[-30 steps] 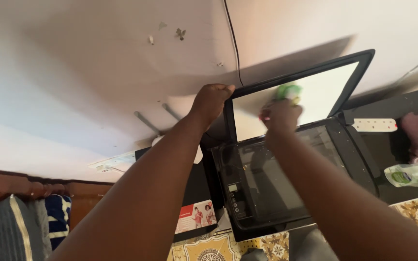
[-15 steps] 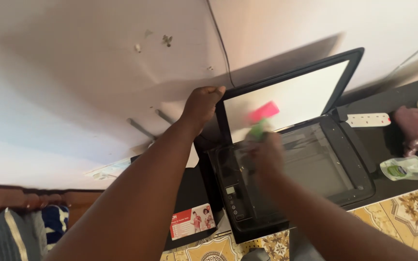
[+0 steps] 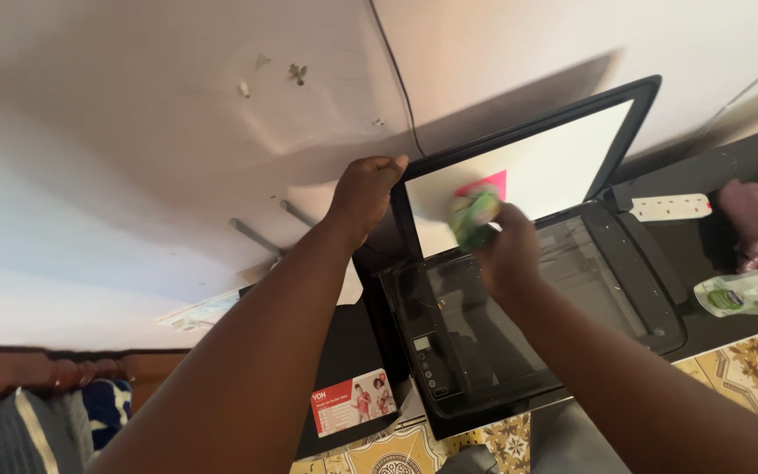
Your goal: The person is cleaning the top surface and the scanner glass of a printer using a cloth and spray.
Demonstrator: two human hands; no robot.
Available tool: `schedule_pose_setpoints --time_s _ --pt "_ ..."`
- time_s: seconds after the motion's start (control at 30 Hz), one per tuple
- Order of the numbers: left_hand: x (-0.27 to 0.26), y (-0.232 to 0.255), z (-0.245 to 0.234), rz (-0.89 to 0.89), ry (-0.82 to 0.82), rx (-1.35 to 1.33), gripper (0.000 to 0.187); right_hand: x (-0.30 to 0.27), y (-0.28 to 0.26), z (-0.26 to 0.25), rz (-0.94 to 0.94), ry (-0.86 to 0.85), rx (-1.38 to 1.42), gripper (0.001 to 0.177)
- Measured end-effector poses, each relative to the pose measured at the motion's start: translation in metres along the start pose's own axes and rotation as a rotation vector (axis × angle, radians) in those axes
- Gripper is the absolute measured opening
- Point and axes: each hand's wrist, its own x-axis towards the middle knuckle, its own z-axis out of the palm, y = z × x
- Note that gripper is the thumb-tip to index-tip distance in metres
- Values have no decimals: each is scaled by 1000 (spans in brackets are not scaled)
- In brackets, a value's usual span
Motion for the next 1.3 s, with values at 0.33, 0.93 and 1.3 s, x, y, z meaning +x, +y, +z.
schedule_pose_setpoints --time_s 0.33,0.93,1.3 --pt "0 9 1 179 105 223 35 -32 -4 -18 107 -22 -23 33" --pt "-5 12 9 162 154 354 42 -9 87 70 246 255 -230 34" --pt "-1 11 8 86 107 375 50 52 60 -2 212 175 -415 34"
